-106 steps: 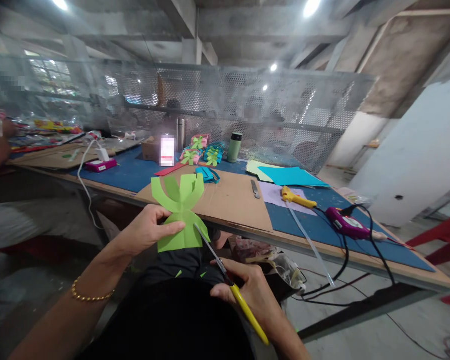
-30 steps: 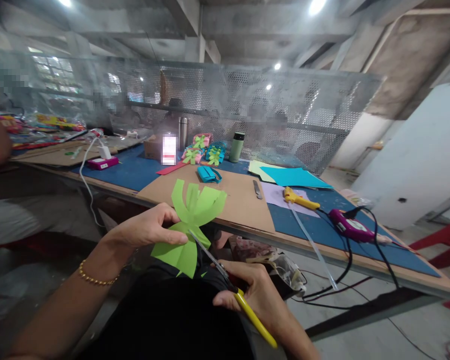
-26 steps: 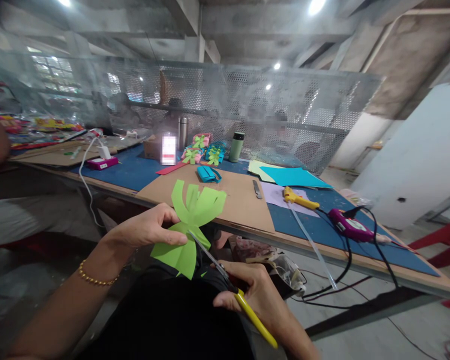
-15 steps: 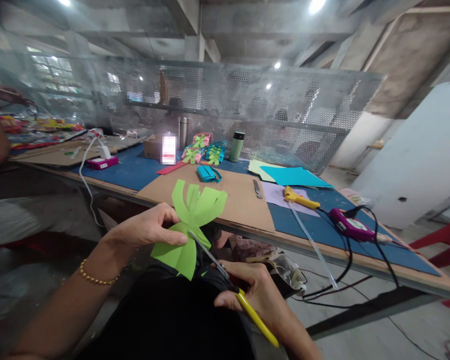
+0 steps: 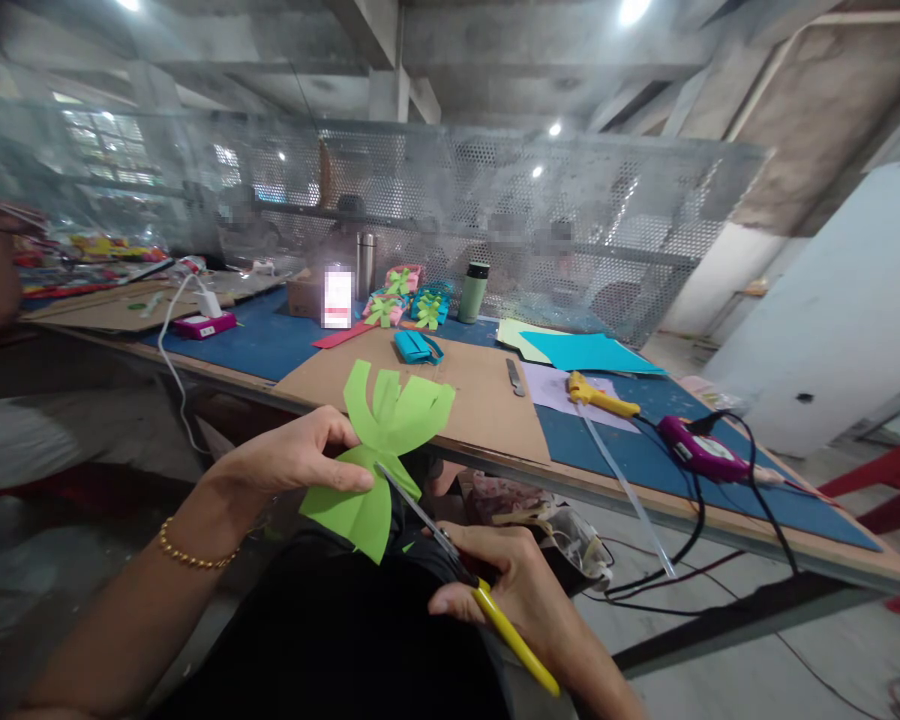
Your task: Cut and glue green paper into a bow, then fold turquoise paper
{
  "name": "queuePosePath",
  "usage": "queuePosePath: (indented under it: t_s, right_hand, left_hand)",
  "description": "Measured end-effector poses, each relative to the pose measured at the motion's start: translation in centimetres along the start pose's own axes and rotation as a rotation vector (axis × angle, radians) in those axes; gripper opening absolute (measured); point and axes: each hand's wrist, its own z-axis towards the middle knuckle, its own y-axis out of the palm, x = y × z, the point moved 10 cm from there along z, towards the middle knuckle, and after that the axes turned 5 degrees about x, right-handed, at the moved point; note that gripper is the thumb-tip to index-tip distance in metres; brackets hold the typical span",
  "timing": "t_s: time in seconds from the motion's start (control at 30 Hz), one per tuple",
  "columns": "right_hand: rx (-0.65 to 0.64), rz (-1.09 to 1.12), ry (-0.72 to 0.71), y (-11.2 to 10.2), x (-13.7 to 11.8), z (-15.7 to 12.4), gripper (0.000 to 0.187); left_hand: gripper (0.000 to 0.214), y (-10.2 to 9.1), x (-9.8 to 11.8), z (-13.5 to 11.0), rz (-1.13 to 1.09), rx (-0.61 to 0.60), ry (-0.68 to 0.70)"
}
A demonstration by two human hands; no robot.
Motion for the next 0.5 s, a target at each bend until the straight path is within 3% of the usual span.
queuePosePath:
  t_s: [0.3,0.5]
  right_hand:
    - [-0.012,0.027,0.006,0.10,0.11,-0.06,0.048]
    - [-0.023,0.046,0.072,0.30,0.43,-0.14,0.053]
  left_hand:
    - [0.028,-0.09,-0.18,-0.02,0.051,-0.012,0.010]
    - [0.024,0.23,-0.22,-0.04,0.006,-0.034,0.013]
